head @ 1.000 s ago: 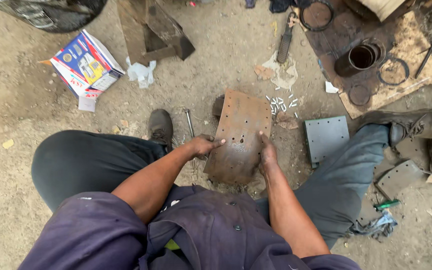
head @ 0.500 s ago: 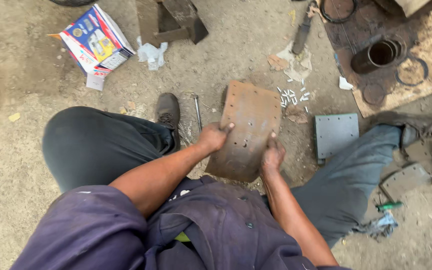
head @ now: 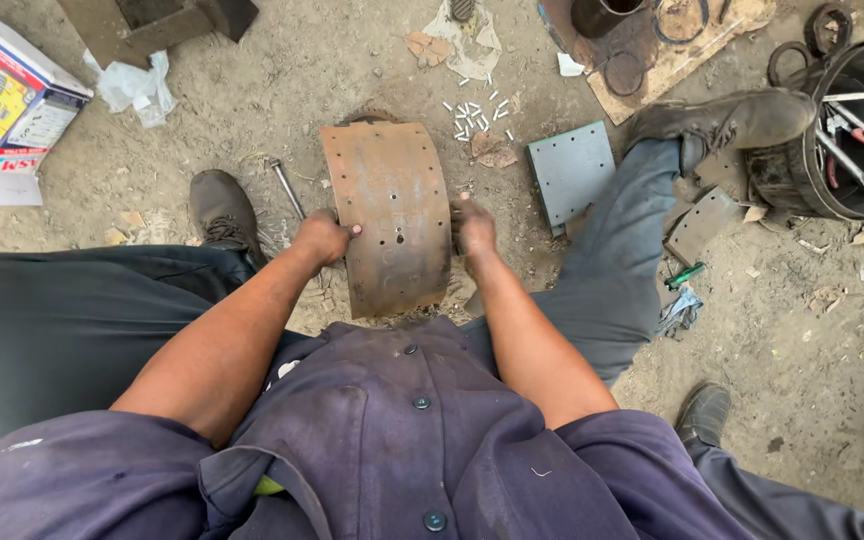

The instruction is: The person sits on the ground and cleans a rusty metal plate with a cloth. They then place a new metal plate with holes on top, align the holes, and use a hammer and punch to drive pins through the holes to secure the plates together.

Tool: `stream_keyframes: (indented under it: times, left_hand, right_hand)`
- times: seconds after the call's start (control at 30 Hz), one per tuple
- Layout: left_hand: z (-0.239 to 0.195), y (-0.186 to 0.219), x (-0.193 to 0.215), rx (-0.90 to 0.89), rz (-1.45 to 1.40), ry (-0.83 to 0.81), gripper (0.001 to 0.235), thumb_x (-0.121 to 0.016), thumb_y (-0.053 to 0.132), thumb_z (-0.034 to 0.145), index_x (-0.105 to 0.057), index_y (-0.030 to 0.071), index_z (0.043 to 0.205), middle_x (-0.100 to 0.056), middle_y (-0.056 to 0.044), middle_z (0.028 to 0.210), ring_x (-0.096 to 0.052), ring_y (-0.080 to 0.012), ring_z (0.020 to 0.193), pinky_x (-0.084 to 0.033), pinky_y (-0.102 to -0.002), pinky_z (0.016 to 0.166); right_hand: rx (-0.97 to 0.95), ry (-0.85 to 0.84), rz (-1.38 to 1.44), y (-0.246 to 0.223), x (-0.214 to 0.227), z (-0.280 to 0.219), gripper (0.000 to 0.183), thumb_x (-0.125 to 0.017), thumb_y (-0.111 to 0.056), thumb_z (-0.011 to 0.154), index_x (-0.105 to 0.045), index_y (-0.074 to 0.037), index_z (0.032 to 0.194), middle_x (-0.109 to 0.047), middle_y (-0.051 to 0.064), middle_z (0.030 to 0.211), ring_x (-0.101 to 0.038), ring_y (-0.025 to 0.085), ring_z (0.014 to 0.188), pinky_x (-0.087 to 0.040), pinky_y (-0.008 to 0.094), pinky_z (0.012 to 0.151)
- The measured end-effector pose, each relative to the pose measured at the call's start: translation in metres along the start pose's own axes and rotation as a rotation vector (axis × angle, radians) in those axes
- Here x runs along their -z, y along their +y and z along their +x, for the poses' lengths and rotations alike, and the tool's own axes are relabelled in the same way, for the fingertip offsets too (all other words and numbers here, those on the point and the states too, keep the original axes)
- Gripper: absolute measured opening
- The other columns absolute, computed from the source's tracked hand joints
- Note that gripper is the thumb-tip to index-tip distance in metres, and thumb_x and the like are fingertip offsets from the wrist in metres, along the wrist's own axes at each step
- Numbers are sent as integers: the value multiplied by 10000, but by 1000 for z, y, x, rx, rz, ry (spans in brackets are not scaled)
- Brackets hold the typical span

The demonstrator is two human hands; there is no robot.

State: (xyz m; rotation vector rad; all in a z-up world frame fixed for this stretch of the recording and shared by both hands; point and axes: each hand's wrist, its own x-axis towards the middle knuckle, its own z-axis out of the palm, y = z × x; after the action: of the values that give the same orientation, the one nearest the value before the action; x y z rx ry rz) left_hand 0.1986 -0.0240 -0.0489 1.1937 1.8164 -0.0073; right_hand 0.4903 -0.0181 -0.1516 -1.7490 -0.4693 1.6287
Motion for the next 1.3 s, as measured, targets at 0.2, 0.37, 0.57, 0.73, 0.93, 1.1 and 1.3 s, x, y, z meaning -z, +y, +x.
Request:
stream_keyframes:
  times: [0.2, 0.37, 0.57, 0.73, 0.93, 1.1, 1.3]
  left_hand:
    - [1, 2, 10, 44, -44, -53, 434, -768, 286, 901, -693, 17, 1233, -733, -210, 1162, -726, -340, 1056, -569, -434, 877]
    - [4, 13, 18, 163, -230, -198, 427, -746, 221, 903, -652, 27, 1272, -739, -145, 1149, -731, -277, 989, -618, -433, 766]
    - [8, 8, 21, 192, -287, -260, 422, -741, 192, 911, -660, 18, 1287, -761, -145, 1149, -734, -262, 983, -583, -387, 822]
    - [13, 3, 21, 207, -273, -268, 495, -758, 222, 856, -662, 9, 1293, -761, -164, 1195, -746, -293, 1076, -590, -404, 895]
    - [-5, 35, 39, 49, 260, 94, 807, -856, 493, 801, -568, -47, 1328, -629, -294, 1282, -598, -428, 1223, -476, -456, 1026]
    - [-67, 112, 77, -438, 19, 487, 748, -798, 505, 858, -607, -31, 1343, -576, -284, 1380, -537, -449, 1284, -430, -490, 1089]
    - [-148, 179, 75, -614, 404, 95, 1298, -888, 608, 668, -186, -26, 1556, -128, -260, 1665, -224, -429, 1486, -241, -484, 1188]
  right_hand:
    - [-344, 399, 420, -8, 74, 67, 316, -607, -484, 975, -582, -170, 993, -441, 29, 837, -420, 211, 669, -433, 390, 696]
    - [-561, 519, 997, -6, 141, 117, 543, -604, -540, 1012, -537, -18, 1147, -589, 150, 1089, -611, 269, 829, -558, 400, 720]
    - [-480, 531, 1228, -8, 139, 124, 466, -611, -499, 967, -678, -40, 1016, -767, 92, 969, -755, 219, 831, -631, 348, 637]
    - [-262, 494, 1039, -45, 93, 79, 425, -699, -472, 943, -621, -58, 897, -786, 119, 914, -794, 209, 795, -662, 298, 656]
    - [-281, 168, 1077, -106, 33, 10, 390, -646, -397, 993, -527, -70, 817, -728, 126, 869, -746, 229, 715, -624, 311, 603]
    - [243, 115, 263, -144, 11, -88, 227, -707, -212, 905, -679, 5, 966, -628, 76, 715, -675, 213, 596, -600, 357, 544]
    - [665, 108, -398, -210, -9, -213, 249, -730, -257, 890, -731, -8, 895, -697, 80, 690, -688, 196, 602, -573, 378, 589]
